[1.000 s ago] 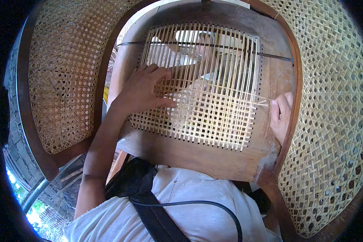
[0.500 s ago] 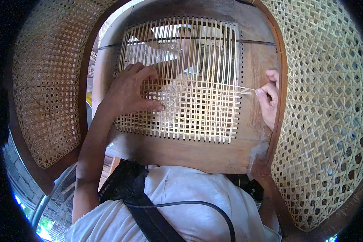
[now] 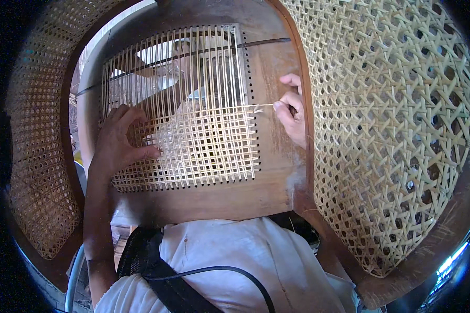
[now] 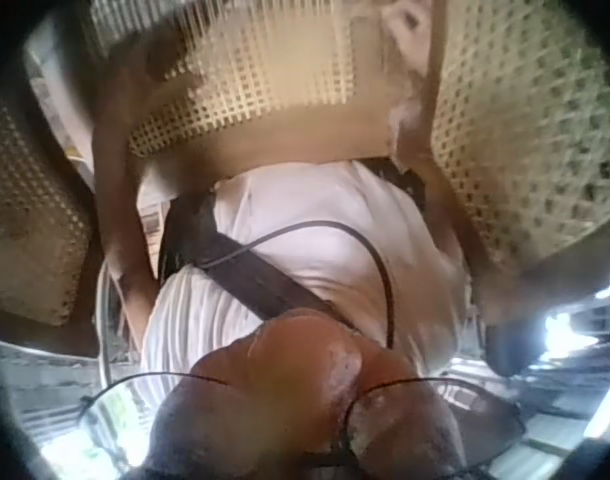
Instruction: The person weaves thin strips of rattan into the seat of a wooden chair, interlacing them through vertical supports. They then use a hammer to tap the woven strips into place to secure the weave.
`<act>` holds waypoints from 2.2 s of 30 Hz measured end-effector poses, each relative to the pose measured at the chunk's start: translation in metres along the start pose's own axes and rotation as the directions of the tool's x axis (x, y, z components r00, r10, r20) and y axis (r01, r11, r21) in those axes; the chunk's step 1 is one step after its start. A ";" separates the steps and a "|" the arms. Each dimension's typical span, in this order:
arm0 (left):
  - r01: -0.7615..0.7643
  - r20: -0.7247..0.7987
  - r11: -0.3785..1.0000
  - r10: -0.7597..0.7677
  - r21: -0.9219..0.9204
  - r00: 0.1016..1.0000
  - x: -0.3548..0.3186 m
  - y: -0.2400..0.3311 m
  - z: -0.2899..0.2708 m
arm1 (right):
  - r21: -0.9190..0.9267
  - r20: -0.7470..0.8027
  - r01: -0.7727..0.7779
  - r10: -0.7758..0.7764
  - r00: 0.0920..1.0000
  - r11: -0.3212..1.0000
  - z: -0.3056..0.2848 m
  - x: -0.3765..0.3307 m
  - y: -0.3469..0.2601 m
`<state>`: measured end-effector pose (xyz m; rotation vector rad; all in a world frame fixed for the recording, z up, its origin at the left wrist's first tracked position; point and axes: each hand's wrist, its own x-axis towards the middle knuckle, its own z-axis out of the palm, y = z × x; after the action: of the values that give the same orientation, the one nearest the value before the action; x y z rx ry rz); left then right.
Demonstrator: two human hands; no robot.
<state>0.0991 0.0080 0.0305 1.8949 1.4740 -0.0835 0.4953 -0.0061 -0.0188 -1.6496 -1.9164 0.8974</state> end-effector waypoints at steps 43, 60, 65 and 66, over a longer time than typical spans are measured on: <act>0.287 -0.047 0.957 -0.284 0.047 0.958 -0.055 -0.059 -0.034 | -0.178 0.107 0.024 -0.005 0.994 0.984 -0.013 0.000 -0.001; 0.115 0.101 0.991 -0.121 0.062 0.988 -0.016 -0.015 -0.022 | -0.093 0.114 0.027 -0.016 0.993 0.995 -0.011 -0.001 0.008; 0.155 0.190 0.984 -0.169 0.086 0.967 -0.009 -0.006 -0.032 | -0.114 0.098 0.047 -0.036 0.995 0.992 -0.009 0.000 0.005; 0.103 0.134 0.991 -0.113 0.084 0.984 -0.009 -0.006 -0.026 | -0.124 0.097 0.050 -0.038 0.995 0.991 -0.009 0.000 0.004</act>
<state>0.0814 0.0162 0.0510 1.8293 1.4965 -0.3208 0.5044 -0.0044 -0.0158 -1.6556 -2.1036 0.8671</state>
